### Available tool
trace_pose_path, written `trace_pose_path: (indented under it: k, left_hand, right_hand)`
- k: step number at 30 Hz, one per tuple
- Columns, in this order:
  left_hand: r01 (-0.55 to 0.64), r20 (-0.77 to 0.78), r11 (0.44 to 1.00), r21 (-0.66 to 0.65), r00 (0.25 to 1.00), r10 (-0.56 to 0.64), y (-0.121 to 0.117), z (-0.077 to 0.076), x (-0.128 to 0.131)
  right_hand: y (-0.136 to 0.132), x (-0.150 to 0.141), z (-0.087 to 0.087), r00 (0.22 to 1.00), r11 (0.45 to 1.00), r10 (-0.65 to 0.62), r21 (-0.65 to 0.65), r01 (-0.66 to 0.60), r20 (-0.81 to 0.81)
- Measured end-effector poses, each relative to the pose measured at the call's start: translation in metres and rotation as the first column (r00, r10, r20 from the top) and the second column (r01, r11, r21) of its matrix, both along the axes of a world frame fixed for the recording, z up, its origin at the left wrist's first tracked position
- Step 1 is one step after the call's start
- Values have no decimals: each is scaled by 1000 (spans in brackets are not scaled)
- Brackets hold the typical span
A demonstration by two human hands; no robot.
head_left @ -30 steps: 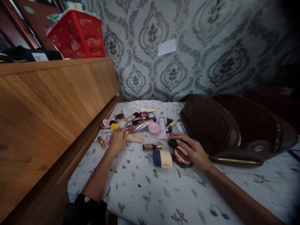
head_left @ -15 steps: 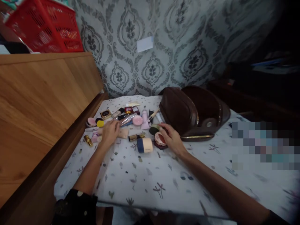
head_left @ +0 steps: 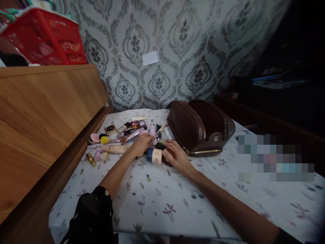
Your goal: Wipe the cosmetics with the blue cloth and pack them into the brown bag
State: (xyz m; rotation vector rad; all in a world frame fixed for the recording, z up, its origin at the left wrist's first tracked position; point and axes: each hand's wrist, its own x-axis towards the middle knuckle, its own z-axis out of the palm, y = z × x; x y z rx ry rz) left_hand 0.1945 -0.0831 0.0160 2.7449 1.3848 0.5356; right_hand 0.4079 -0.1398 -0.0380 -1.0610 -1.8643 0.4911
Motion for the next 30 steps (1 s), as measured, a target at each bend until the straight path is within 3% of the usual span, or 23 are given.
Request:
trace_pose_path:
  k: [6,12,18,21,25,27,30]
  left_hand:
    - [-361,-15,929,76,932,363,-1,-6,-36]
    - [-437,-152,897,65,884,442,5,-17,-34]
    - [-490,-98,871,46,865,492,18,-21,-27]
    - [-500,28,866,14,866,499,24,-22,-31]
    - [-508,323,861,3,815,480,27,-20,-41]
    - [-509,499,861,-8,744,445,30,-16,-49]
    - [-518,722,854,-52,571,391,36,-10,-62]
  right_hand:
    - [-4,4,3,996,1000,23,-1,-23,87]
    - [-6,9,11,980,990,74,105,-95,187]
    - [-5,9,14,947,947,88,269,-176,309]
    - [-3,12,15,921,935,104,279,-220,376]
    - [1,18,13,896,947,109,228,-225,431]
    - [3,19,11,893,958,112,190,-213,436]
    - [3,18,7,903,981,75,129,-143,424]
